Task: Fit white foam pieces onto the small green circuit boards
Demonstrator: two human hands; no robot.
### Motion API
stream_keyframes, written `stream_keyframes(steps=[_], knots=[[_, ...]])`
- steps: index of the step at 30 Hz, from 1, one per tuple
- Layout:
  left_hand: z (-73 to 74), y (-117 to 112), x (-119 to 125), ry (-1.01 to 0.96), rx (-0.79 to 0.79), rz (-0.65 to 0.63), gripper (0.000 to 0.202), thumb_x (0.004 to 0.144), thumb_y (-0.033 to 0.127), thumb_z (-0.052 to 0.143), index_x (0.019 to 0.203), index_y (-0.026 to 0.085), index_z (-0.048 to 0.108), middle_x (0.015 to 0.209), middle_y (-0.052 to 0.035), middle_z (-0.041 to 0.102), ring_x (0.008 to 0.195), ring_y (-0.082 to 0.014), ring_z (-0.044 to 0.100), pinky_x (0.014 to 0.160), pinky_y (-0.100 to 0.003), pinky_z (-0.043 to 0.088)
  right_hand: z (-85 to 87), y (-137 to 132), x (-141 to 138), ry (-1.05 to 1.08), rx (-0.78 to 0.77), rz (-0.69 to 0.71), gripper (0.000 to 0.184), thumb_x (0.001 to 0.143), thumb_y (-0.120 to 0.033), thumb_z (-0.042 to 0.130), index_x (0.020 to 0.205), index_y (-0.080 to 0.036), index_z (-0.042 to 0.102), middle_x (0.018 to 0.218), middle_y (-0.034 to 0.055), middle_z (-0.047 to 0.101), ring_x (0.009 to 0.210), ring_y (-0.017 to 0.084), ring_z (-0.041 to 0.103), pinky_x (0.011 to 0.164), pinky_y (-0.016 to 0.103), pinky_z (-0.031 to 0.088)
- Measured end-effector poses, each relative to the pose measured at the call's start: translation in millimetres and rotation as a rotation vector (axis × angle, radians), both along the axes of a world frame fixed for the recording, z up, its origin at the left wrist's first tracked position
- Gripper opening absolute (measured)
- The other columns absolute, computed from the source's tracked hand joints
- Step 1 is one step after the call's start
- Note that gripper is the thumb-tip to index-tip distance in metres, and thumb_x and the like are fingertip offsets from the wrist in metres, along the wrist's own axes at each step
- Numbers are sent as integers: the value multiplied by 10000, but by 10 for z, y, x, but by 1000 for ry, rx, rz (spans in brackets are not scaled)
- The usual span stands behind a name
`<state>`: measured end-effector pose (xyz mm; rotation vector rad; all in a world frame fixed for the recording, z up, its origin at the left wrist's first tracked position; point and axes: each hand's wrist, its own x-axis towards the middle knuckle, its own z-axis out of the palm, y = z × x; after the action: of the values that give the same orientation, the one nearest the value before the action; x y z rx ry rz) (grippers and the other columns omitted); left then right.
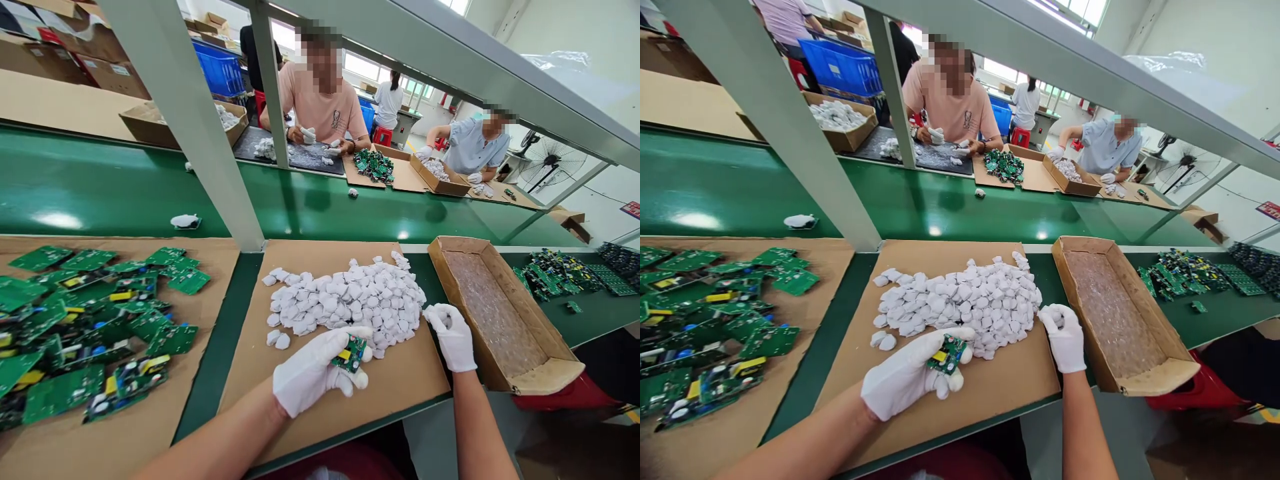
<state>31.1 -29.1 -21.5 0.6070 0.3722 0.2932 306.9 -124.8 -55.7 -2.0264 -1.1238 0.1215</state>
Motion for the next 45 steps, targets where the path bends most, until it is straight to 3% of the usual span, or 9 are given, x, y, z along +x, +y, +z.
stream_keyframes(steps=[5,10,16,24,28,32,38,42,45], knots=[[64,26,39,79,3,-9,423,779,478,572,1062,164,569,861,-86,618,592,-182,669,390,-184,452,65,45,-79,141,-32,63,262,712,-385,638,864,-172,646,756,23,609,579,130,526,600,268,453],[57,-1,38,266,34,26,429,777,438,590,1123,192,530,840,-61,647,480,-125,614,308,-158,364,207,50,-136,399,-96,84,356,881,-451,433,906,-140,605,588,-33,574,367,72,429,352,190,330],[-80,87,126,396,-4,-36,862,537,501,767,1270,266,380,894,-79,706,338,-159,543,219,-256,383,386,-26,-135,488,7,-10,272,905,-336,514,1094,-142,545,979,38,605,751,133,612,638,291,530],[76,7,114,416,71,-23,902,540,505,767,1315,254,378,886,-97,708,341,-134,506,226,-244,341,574,-209,-303,317,7,16,419,927,-491,326,973,-181,604,628,-28,633,363,70,464,319,174,342],[129,-39,67,310,141,-22,558,723,413,663,1213,193,512,948,-119,682,470,-118,573,333,-196,383,448,-336,-441,146,-56,18,361,824,-472,515,1027,-201,639,771,40,679,678,174,635,620,280,511],[137,-18,55,274,132,-48,497,766,393,618,1200,170,523,991,-127,651,511,-109,590,366,-183,384,182,-536,-683,-179,-191,114,544,739,-369,616,1234,-154,541,1273,160,528,1230,339,414,997,500,347],[116,-7,42,210,137,-67,451,800,395,579,1177,155,525,998,-128,631,522,-115,600,366,-185,382,69,-748,-770,-571,-452,412,785,734,-403,603,1394,-86,319,1467,184,250,1346,347,209,1073,549,213],[115,1,41,196,106,-66,436,810,391,569,1174,156,526,994,-129,634,528,-114,606,369,-180,387,143,-711,-763,-599,-520,279,650,762,-363,578,1356,-160,412,1454,139,302,1347,380,177,1054,614,152],[94,20,45,172,82,-68,419,812,385,571,1161,156,536,977,-132,648,533,-121,614,375,-182,394,120,-739,-936,-547,-474,368,836,707,-496,611,1392,-102,338,1485,168,193,1355,383,137,1065,559,210]])
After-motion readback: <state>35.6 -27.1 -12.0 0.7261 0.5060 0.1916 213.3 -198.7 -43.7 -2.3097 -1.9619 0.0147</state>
